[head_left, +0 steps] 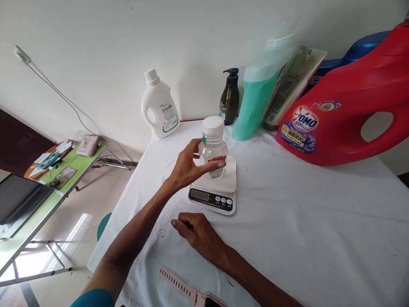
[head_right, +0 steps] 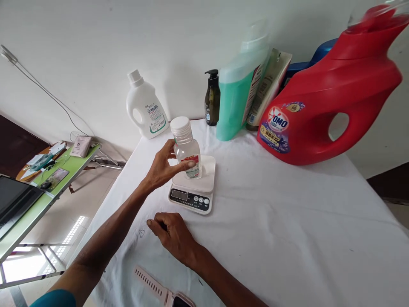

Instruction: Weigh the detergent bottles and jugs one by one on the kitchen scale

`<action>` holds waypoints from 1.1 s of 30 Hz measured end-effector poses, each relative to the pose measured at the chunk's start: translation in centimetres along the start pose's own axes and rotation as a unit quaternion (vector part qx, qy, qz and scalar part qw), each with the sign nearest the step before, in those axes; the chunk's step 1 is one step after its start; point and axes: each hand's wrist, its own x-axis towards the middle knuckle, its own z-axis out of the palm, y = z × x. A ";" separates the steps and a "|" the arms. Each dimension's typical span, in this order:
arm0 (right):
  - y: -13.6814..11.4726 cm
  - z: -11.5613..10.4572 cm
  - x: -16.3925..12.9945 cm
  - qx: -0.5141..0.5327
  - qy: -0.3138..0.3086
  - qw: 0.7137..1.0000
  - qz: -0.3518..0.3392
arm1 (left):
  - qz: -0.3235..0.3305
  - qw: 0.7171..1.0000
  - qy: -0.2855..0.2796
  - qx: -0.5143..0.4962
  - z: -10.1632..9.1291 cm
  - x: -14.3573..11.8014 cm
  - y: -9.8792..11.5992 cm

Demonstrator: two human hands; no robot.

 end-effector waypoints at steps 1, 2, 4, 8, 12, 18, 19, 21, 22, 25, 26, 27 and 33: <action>-0.2 0.0 0.0 -0.019 -0.009 1.000 0.002 | 0.003 1.000 -0.003 -0.014 -0.2 -0.1 0.0; -0.4 -0.1 -0.1 -0.041 -0.016 0.999 0.006 | 0.009 1.000 -0.005 -0.028 -0.3 -0.1 -0.1; -0.7 -0.1 -0.4 -0.092 -0.036 0.995 0.007 | 0.019 0.999 0.001 -0.050 -0.6 -0.1 -0.7; -0.3 -0.7 -2.1 -0.197 -0.033 0.979 -0.044 | -0.007 0.994 0.072 -0.077 -0.5 0.2 -3.7; 1.2 -2.0 -5.1 -0.265 0.071 0.956 -0.105 | -0.066 0.980 0.145 -0.118 -0.2 -0.1 -7.7; 1.5 -5.4 -7.7 -0.273 0.314 0.908 -0.037 | -0.093 0.970 0.145 -0.172 0.7 -1.1 -10.5; 1.3 -5.9 -7.7 -0.268 0.339 0.902 -0.014 | -0.090 0.971 0.137 -0.174 0.9 -1.1 -10.6; 1.1 -6.7 -7.4 -0.261 0.362 0.895 0.013 | -0.085 0.974 0.125 -0.168 1.4 -1.0 -10.6; 1.1 -6.9 -7.3 -0.261 0.367 0.893 0.017 | -0.084 0.976 0.122 -0.162 1.5 -1.0 -10.5; 1.0 -7.0 -7.1 -0.261 0.368 0.892 0.024 | -0.084 0.979 0.116 -0.146 1.7 -1.0 -10.4; 1.0 -6.9 -7.1 -0.258 0.366 0.894 0.029 | -0.083 0.980 0.115 -0.143 1.7 -1.0 -10.4; 1.0 -6.9 -7.1 -0.253 0.364 0.896 0.037 | -0.083 0.980 0.113 -0.139 1.6 -1.1 -10.4; 0.6 -7.0 -7.3 -0.222 0.356 0.904 0.081 | -0.082 0.982 0.115 -0.123 1.6 -1.1 -10.4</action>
